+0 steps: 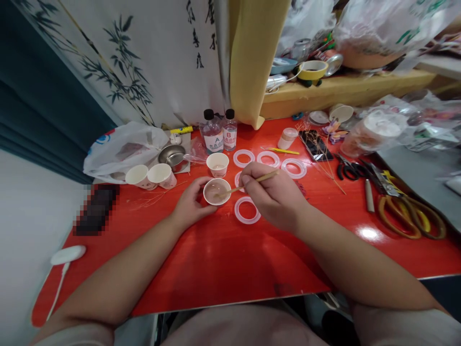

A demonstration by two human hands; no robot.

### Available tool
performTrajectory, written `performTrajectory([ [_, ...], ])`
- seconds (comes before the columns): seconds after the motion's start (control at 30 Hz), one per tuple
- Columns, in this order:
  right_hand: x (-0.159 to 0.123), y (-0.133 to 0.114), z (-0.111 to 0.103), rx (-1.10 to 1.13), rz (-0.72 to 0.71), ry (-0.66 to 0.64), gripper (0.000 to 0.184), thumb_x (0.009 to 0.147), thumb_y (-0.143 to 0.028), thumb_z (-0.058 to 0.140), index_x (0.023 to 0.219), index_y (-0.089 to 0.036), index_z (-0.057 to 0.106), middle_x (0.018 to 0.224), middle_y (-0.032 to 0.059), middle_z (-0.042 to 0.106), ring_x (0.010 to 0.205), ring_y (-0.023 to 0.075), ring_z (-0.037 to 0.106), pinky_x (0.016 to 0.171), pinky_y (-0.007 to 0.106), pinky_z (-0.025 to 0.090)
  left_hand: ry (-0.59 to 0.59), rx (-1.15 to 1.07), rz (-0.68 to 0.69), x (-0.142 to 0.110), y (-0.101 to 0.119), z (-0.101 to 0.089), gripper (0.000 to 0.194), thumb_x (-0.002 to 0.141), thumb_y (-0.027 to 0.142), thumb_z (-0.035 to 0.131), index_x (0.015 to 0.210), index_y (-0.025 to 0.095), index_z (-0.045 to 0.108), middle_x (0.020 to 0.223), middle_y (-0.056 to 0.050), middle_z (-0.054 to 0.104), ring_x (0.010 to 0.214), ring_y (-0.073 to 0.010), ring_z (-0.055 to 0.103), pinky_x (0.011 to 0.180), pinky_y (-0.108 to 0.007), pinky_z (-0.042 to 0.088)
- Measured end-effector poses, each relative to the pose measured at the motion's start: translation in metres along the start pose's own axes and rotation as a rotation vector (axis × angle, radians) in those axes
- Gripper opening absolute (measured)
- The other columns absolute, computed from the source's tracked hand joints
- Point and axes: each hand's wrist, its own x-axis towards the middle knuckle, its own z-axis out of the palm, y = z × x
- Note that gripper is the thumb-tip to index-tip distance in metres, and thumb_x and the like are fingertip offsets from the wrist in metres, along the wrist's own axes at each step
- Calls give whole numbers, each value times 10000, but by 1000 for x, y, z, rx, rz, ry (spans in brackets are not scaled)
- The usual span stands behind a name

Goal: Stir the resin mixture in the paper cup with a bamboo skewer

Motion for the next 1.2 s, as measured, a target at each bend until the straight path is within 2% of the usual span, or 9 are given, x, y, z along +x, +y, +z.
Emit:
performTrajectory([
  [0.33, -1, -2, 0, -19, 23, 30, 182, 1002, -266, 509, 854, -211, 599, 749, 8, 622, 675, 160, 539, 639, 318, 374, -8, -11, -22, -1, 1, 0, 614, 737, 244, 859, 1299, 270, 612, 1289, -77, 723, 1168, -275, 714, 1036, -479, 581],
  [0.5, -1, -2, 0, 0, 19, -9, 186, 1004, -262, 500, 855, -211, 600, 731, -3, 604, 653, 152, 529, 635, 310, 380, -11, -16, -33, 0, 2, 1, 633, 722, 254, 868, 1301, 263, 613, 1303, -90, 722, 1182, -292, 713, 1057, -506, 573],
  [0.57, 0, -2, -1, -24, 20, 3, 183, 1001, -263, 505, 854, -209, 599, 740, -1, 610, 660, 153, 533, 643, 311, 381, -7, -14, -36, 0, 4, 1, 620, 726, 256, 863, 1293, 260, 612, 1293, -89, 727, 1177, -289, 715, 1049, -501, 577],
  [0.7, 0, -3, -3, -9, 26, -60, 191, 993, -252, 504, 824, -209, 583, 702, -12, 589, 641, 148, 512, 632, 309, 364, -17, 11, -32, 0, 6, 0, 602, 742, 258, 859, 1290, 262, 610, 1268, -82, 734, 1139, -275, 725, 1020, -479, 590],
  [0.8, 1, -2, -5, -17, 15, -22, 183, 998, -268, 495, 856, -205, 591, 720, -7, 586, 663, 155, 517, 637, 311, 361, -6, 31, -33, -1, 7, 0, 608, 745, 260, 862, 1296, 257, 605, 1278, -88, 731, 1147, -277, 724, 1020, -474, 590],
  [0.97, 2, 0, -4, 23, 15, -79, 194, 984, -242, 492, 806, -210, 561, 688, -21, 548, 632, 141, 482, 622, 303, 349, -27, 53, -34, -2, 4, -1, 615, 736, 283, 874, 1291, 257, 612, 1265, -86, 735, 1129, -284, 729, 1005, -477, 600],
  [1.1, 2, 0, -5, 11, -7, -16, 161, 983, -245, 508, 837, -210, 568, 707, -19, 554, 659, 147, 487, 645, 308, 353, -13, 79, -11, -3, -1, -2, 646, 726, 280, 872, 1316, 272, 609, 1296, -85, 721, 1170, -298, 711, 1043, -499, 579],
  [1.2, 3, 0, -4, 28, -13, -38, 158, 955, -197, 505, 804, -211, 552, 722, -12, 573, 670, 147, 497, 645, 309, 351, -5, 83, 5, -3, -3, -2, 640, 731, 309, 880, 1310, 275, 607, 1277, -84, 722, 1146, -293, 714, 1026, -495, 579],
])
